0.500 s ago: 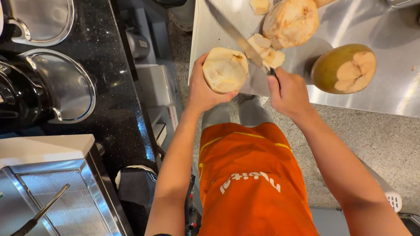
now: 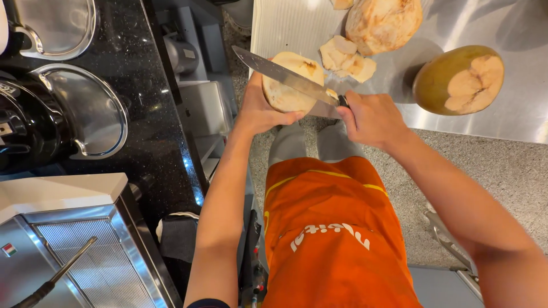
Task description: The person trims the outer husk off young coconuts with a large knife, rotating each coconut and cutting away strips of husk over a stainless steel counter, letting the trimmings fall and accumulate. They work through several coconuts one at a time and place the peeled ones on the counter, then open a low refrigerator door at the end.
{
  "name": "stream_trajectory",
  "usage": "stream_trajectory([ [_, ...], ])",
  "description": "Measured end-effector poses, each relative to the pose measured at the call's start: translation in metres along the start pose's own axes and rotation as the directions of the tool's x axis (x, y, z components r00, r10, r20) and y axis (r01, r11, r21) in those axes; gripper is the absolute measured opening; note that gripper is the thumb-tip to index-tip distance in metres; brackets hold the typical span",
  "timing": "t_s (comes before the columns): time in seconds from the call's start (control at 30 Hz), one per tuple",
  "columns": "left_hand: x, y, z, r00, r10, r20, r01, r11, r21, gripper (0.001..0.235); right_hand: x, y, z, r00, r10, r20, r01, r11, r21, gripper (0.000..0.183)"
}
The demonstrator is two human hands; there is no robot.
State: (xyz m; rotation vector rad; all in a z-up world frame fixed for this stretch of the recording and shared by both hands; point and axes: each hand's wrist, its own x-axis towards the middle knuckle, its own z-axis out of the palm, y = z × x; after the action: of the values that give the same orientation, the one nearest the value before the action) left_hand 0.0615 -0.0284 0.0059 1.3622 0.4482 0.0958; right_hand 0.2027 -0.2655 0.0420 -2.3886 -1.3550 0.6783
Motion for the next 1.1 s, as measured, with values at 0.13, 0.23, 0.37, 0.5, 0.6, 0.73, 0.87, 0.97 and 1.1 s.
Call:
stream_trajectory([
  [0.13, 0.0, -0.002, 0.002, 1.0, 0.015, 0.005, -0.016, 0.993, 0.115, 0.102, 0.024, -0.001, 0.0, 1.0, -0.019, 0.001, 0.019, 0.999, -0.033, 0.03],
  [0.23, 0.006, -0.001, 0.002, 0.996, 0.091, -0.006, -0.089, 0.982, 0.168, 0.097, 0.046, -0.007, -0.003, 0.996, -0.08, -0.049, 0.076, 0.993, -0.086, 0.032],
  [0.37, 0.0, -0.011, 0.006, 0.996, 0.079, -0.037, -0.08, 0.996, -0.027, 0.093, 0.055, -0.016, -0.002, 0.992, -0.108, -0.061, 0.098, 0.984, -0.149, 0.034],
  [0.5, 0.001, -0.011, 0.01, 0.992, 0.084, -0.095, -0.079, 0.995, 0.057, 0.095, 0.058, -0.015, -0.007, 0.984, -0.149, -0.102, 0.126, 0.97, -0.207, 0.038],
  [0.6, 0.004, 0.003, 0.015, 0.996, 0.062, -0.059, -0.057, 0.994, 0.09, 0.097, 0.064, -0.014, -0.011, 0.974, -0.173, -0.144, 0.13, 0.955, -0.267, 0.041],
  [0.73, -0.004, -0.005, 0.026, 0.997, 0.065, -0.038, -0.054, 0.967, 0.25, 0.103, 0.077, -0.009, -0.036, 0.967, -0.186, -0.176, 0.134, 0.953, -0.272, 0.042],
  [0.87, -0.004, -0.02, 0.04, 0.995, 0.098, -0.028, -0.095, 0.992, 0.087, 0.108, 0.05, 0.04, -0.06, 0.958, -0.121, -0.262, 0.065, 0.975, -0.211, 0.039],
  [0.97, -0.014, -0.016, 0.033, 0.993, 0.109, -0.055, -0.103, 0.99, 0.094, 0.109, 0.037, 0.045, -0.038, 0.958, 0.035, -0.284, -0.002, 0.993, 0.116, 0.032],
  [1.1, -0.016, -0.01, 0.045, 0.984, 0.169, -0.054, -0.157, 0.971, 0.178, 0.11, 0.019, 0.029, 0.0, 0.928, 0.355, -0.112, -0.192, 0.715, 0.672, 0.019],
])
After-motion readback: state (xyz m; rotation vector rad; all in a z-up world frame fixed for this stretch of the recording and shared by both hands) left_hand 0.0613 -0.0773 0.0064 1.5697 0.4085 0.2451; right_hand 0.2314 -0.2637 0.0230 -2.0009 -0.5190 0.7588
